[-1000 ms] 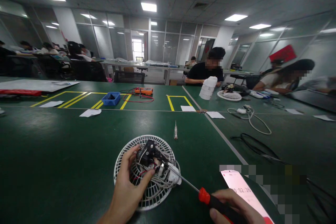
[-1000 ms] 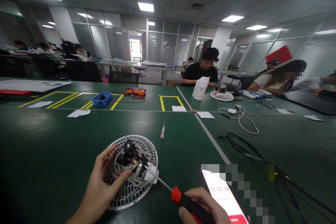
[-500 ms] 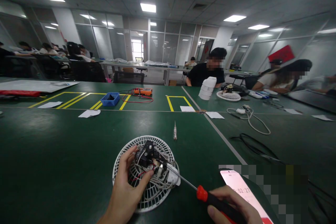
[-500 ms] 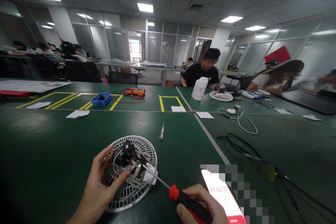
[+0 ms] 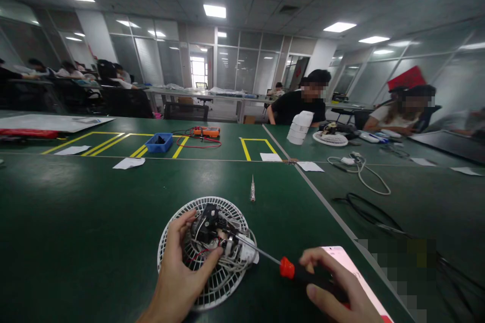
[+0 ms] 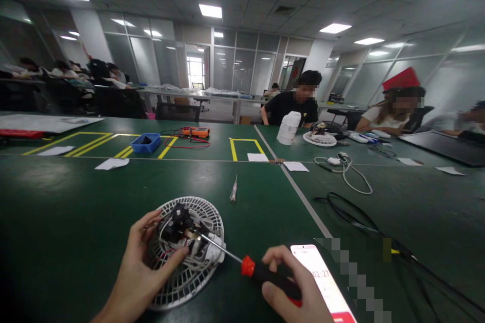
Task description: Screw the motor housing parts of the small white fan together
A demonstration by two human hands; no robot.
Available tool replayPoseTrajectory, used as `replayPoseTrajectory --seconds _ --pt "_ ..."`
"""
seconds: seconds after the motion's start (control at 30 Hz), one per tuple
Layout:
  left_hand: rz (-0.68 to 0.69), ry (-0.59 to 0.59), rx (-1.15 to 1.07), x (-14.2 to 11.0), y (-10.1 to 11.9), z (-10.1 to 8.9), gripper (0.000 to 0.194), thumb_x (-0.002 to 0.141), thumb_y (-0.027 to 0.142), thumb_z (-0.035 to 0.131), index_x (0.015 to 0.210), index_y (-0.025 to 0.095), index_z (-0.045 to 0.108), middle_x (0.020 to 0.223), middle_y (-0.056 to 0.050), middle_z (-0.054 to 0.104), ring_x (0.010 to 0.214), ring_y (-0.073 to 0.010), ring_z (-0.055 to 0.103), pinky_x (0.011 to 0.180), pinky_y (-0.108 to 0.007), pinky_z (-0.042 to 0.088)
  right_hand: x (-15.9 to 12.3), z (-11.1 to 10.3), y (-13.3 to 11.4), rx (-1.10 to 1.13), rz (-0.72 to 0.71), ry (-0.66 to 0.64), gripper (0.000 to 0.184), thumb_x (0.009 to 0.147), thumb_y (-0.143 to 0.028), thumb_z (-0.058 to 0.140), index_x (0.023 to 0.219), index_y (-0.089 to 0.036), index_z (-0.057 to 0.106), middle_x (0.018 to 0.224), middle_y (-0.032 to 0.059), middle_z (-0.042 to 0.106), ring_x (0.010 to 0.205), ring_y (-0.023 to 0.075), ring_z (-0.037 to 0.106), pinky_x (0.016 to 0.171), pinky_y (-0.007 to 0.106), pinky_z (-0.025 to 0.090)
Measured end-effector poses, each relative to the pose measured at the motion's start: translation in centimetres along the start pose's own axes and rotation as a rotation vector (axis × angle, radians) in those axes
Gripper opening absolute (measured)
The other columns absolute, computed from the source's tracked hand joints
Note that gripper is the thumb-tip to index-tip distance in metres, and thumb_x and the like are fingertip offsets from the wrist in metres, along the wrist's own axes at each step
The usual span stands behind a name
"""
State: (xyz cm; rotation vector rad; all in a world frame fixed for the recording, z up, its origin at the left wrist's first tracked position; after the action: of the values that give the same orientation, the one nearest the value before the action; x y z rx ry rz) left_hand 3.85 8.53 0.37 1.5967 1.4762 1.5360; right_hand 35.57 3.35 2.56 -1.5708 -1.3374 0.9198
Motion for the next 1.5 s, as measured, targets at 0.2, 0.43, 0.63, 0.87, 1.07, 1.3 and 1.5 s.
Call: replayPoseTrajectory --seconds 0.2,0.43,0.63,0.87,1.07,1.3,1.5 --pt "-0.028 0.062 0.123 0.7 0.3 -1.5 0.084 0.069 0.061 0.081 0.139 0.029 0.048 0.119 -0.007 0.06 0.112 -0.0308 0.062 0.099 -0.056 0.053 1.9 0.8 0.0 0.335 0.182 -0.054 0.037 0.068 -0.032 0.071 0.1 -0.029 0.053 0.084 -0.0031 0.062 0.04 0.0061 0.039 0.038 0.02 0.019" --pt "-0.065 0.036 0.152 2.1 0.5 -1.2 0.08 0.071 0.066 0.077 0.137 0.028 0.051 0.112 -0.005 0.062 0.101 -0.0286 0.064 0.092 -0.052 0.053 4.2 0.5 -0.6 0.406 0.124 0.168 0.069 0.069 -0.046 0.084 0.123 -0.022 0.047 0.052 -0.0078 0.056 0.042 0.0141 0.048 0.04 0.022 0.036" --pt "0.01 -0.011 0.166 3.0 1.3 -1.0 0.063 0.077 0.06 0.075 0.129 0.027 0.058 0.112 -0.005 0.064 0.099 -0.0267 0.064 0.088 -0.046 0.054 6.2 1.0 0.5 0.479 0.086 0.294 0.063 0.066 -0.055 0.088 0.108 -0.021 0.055 0.05 -0.0075 0.056 0.041 0.0139 0.049 0.038 0.022 0.038" --pt "0.052 -0.053 0.165 3.1 1.7 -0.7 0.053 0.08 0.055 0.074 0.124 0.029 0.061 0.104 -0.003 0.061 0.096 -0.0244 0.064 0.088 -0.044 0.056 5.8 1.9 2.0 0.77 0.094 0.346 0.042 0.066 -0.046 0.084 0.095 -0.021 0.067 0.104 0.0064 0.073 0.106 0.0267 0.067 0.082 0.037 0.061" --pt "0.071 0.009 0.186 3.1 2.0 -1.0 0.051 0.074 0.055 0.078 0.115 0.029 0.065 0.119 -0.006 0.055 0.11 -0.0283 0.062 0.098 -0.052 0.054 4.9 2.4 3.8 0.787 0.208 0.419 0.066 0.062 -0.044 0.092 0.118 -0.023 0.063 0.079 -0.0033 0.069 0.066 0.0171 0.067 0.059 0.029 0.059" --pt "-0.035 -0.097 0.093 2.6 2.0 0.1 0.051 0.075 0.049 0.077 0.118 0.025 0.061 0.106 -0.004 0.071 0.095 -0.0257 0.071 0.087 -0.045 0.06 4.7 2.6 3.5 0.98 0.179 0.395 0.048 0.062 -0.039 0.084 0.104 -0.021 0.067 0.109 0.0071 0.074 0.112 0.0295 0.068 0.091 0.039 0.059" --pt "-0.063 -0.094 0.064 2.4 2.1 0.1 0.053 0.07 0.049 0.081 0.114 0.025 0.062 0.104 -0.003 0.074 0.094 -0.0257 0.073 0.08 -0.041 0.063 4.1 1.9 3.3 0.816 0.182 0.431 0.072 0.066 -0.045 0.089 0.128 -0.024 0.058 0.086 -0.0023 0.07 0.079 0.0209 0.071 0.071 0.032 0.06"
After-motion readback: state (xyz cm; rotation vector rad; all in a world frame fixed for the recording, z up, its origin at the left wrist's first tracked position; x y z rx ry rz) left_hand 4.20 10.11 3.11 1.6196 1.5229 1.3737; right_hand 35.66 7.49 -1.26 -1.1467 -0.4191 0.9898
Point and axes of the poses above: each hand's wrist, its own x-axis towards the middle knuckle, its own z-axis out of the palm, y = z × x, the point moved 10 cm from there along x, towards the middle knuckle
